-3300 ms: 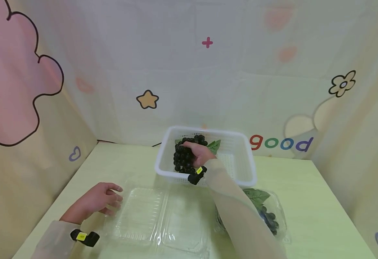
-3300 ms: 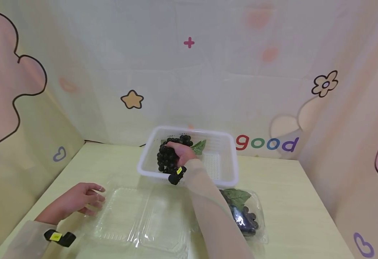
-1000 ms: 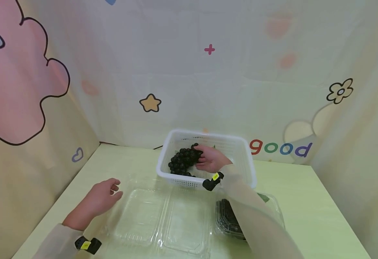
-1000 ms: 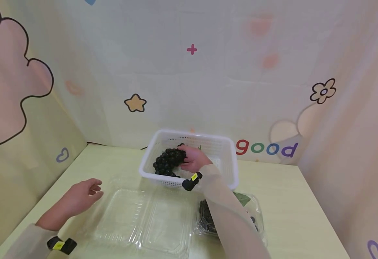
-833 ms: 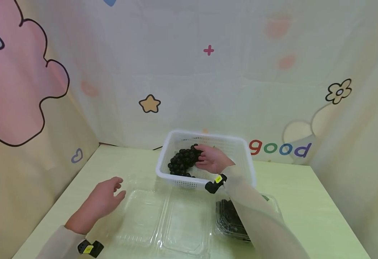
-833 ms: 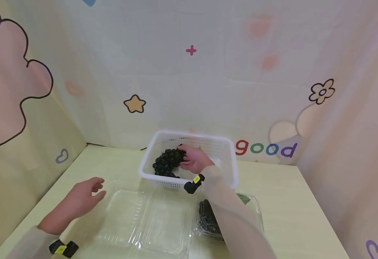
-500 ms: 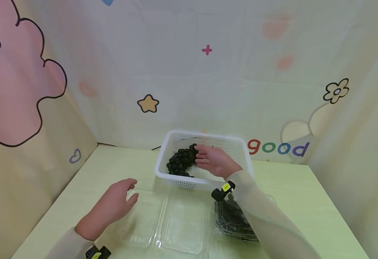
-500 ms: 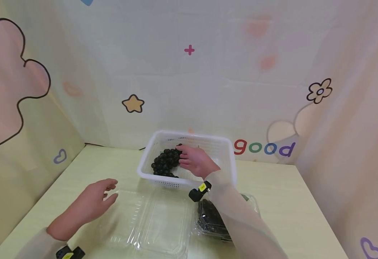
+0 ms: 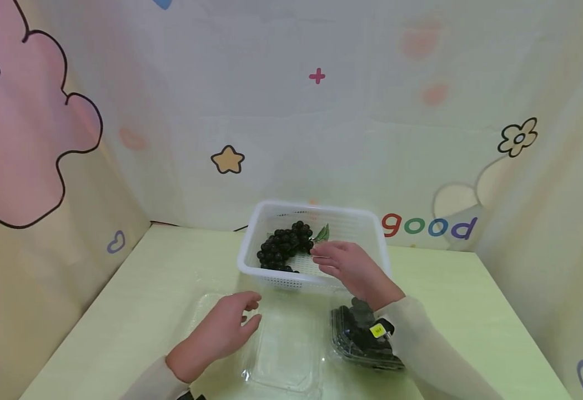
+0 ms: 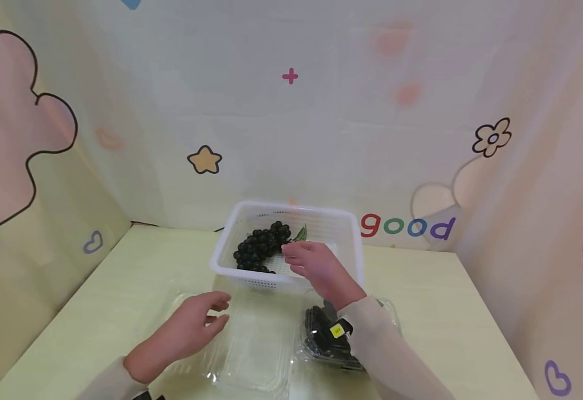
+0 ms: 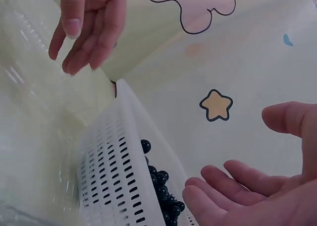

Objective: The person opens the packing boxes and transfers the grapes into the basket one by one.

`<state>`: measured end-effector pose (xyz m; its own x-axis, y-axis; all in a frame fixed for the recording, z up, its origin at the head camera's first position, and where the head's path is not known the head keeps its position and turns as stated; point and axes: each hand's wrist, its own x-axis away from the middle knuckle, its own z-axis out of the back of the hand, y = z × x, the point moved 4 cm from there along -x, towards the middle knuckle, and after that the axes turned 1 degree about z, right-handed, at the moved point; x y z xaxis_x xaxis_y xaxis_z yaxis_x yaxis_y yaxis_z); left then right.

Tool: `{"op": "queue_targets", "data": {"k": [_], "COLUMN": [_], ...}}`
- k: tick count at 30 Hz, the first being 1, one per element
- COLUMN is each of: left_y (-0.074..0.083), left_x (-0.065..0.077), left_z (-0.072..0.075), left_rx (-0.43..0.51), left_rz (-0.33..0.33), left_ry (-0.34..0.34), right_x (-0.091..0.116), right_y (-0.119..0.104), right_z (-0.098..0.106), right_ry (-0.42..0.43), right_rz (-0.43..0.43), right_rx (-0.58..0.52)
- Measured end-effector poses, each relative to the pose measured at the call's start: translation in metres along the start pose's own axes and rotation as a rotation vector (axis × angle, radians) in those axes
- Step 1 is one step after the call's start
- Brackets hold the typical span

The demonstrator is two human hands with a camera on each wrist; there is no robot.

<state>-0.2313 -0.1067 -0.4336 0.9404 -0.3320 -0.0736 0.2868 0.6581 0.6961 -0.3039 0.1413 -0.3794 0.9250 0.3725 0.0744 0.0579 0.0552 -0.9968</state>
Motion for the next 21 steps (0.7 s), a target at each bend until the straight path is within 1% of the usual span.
{"op": "queue_targets", "data": {"k": [3,6,9,12,14,17,19,21], "left_y": [0.008,0.016,0.024,0.032,0.036,0.042,0.043,0.044], "left_x": [-0.005,-0.010,-0.015,-0.020,-0.024,-0.028,-0.030,-0.030], "left_z": [-0.015,-0.027,-0.038,-0.047,-0.053,-0.061,-0.066,-0.070], "left_rx": [0.046,0.062,0.079,0.108,0.125,0.157,0.203,0.271], "left_rz": [-0.033,-0.063,-0.073,-0.076,-0.077,-0.096,-0.094,-0.077], "left_ry": [-0.050,-0.073,-0.089,-0.104,-0.119,-0.123,-0.131,-0.148], "right_x": [0.012,0.025,0.040,0.054,0.063,0.073,0.078,0.084], "right_y": [0.005,0.012,0.019,0.026,0.030,0.038,0.042,0.045], "right_z": [0.002,0.003,0.004,0.003,0.002,0.000,-0.001,-0.001], "right_ry": [0.056,0.105,0.141,0.158,0.153,0.137,0.134,0.143], "right_rz": [0.004,-0.005,-0.006,0.010,0.038,0.068,0.111,0.167], "right_rx": [0.104,0.202,0.305,0.378,0.411,0.447,0.507,0.597]}}
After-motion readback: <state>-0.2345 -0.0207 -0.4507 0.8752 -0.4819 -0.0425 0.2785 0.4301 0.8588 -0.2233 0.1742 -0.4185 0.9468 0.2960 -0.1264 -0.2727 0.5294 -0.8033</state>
